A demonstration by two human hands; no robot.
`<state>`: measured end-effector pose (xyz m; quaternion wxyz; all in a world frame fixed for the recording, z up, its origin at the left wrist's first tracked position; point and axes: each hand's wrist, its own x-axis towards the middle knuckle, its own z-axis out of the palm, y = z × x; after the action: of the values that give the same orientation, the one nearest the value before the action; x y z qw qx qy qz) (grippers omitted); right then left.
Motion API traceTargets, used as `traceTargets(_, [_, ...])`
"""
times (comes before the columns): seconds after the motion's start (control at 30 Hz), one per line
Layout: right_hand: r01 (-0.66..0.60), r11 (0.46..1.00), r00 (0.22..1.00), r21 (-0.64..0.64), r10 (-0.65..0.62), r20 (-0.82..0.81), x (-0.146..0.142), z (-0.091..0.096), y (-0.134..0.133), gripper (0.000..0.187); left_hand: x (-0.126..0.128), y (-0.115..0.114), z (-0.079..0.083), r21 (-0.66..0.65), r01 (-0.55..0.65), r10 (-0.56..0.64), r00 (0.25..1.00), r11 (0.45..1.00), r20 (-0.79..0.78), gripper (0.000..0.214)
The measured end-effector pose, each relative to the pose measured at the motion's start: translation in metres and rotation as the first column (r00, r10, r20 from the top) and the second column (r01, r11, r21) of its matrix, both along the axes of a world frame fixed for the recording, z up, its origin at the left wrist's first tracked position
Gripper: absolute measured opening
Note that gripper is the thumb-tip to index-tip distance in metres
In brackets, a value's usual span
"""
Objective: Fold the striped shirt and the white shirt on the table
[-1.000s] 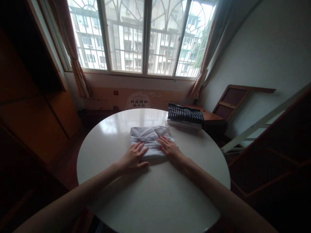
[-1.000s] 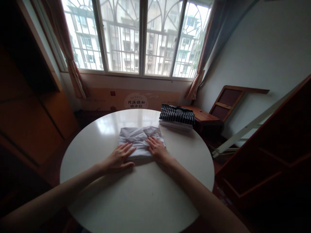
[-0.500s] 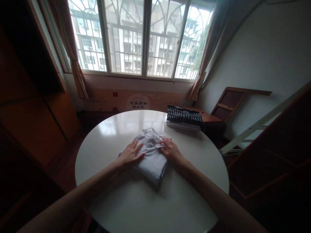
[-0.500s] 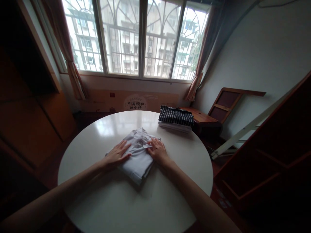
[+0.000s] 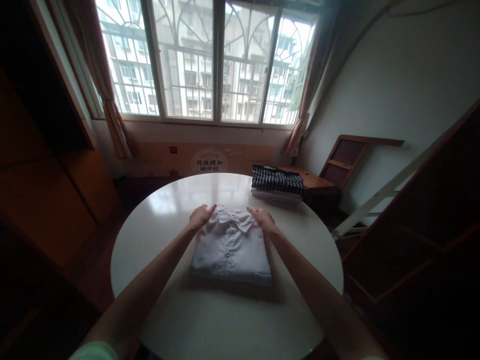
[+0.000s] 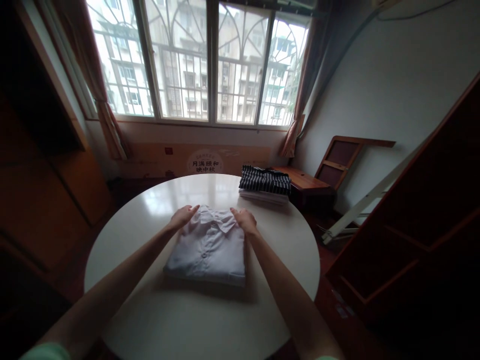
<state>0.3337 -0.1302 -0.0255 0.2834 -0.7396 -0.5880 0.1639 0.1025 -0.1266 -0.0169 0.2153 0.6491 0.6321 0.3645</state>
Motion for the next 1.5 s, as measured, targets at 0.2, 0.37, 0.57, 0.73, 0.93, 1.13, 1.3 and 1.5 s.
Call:
traceTargets(0.2, [0.011,0.983,0.974,0.185,0.031,-0.223,-0.003,-0.009,0.005,0.018,0.018,0.016,-0.006,0.067,0.026,-0.037,0.986,0.997,0.165,0.024])
traceTargets(0.37, [0.024,0.926,0.894,0.377,0.149,-0.422,0.001,0.010,-0.004,0.026,0.013,0.006,0.005,0.193,-0.039,-0.014,0.965,0.980,0.263,0.022])
traceTargets(0.57, [0.008,0.914,0.908,0.405,0.163,-0.386,-0.002,0.019,-0.025,0.031,0.005,-0.020,0.006,0.223,-0.021,-0.066,0.925,0.975,0.374,0.031])
traceTargets(0.73, [-0.138,0.921,0.946,0.365,0.231,-0.227,0.001,0.021,-0.033,0.020,0.007,-0.033,0.007,0.197,-0.030,-0.029,0.956,0.980,0.291,0.040])
traceTargets(0.93, [-0.341,0.907,0.804,0.249,0.418,-0.423,0.010,0.033,-0.044,0.030,0.004,-0.037,0.007,0.056,0.064,-0.081,0.909,0.996,0.408,0.036])
traceTargets(1.13, [-0.346,0.910,0.665,0.228,0.409,-0.625,0.014,0.033,-0.043,0.031,-0.003,-0.031,0.003,0.089,0.088,-0.119,0.880,0.992,0.460,0.044])
traceTargets(1.3, [-0.281,0.929,0.630,0.242,0.369,-0.684,0.013,0.028,-0.038,0.027,0.003,-0.030,-0.002,0.252,0.033,-0.123,0.929,0.967,0.350,0.039])
traceTargets(1.5, [-0.357,0.904,0.618,0.236,0.418,-0.666,0.012,0.034,-0.044,0.026,0.003,-0.034,-0.001,0.245,-0.097,0.018,0.952,0.965,0.305,0.028])
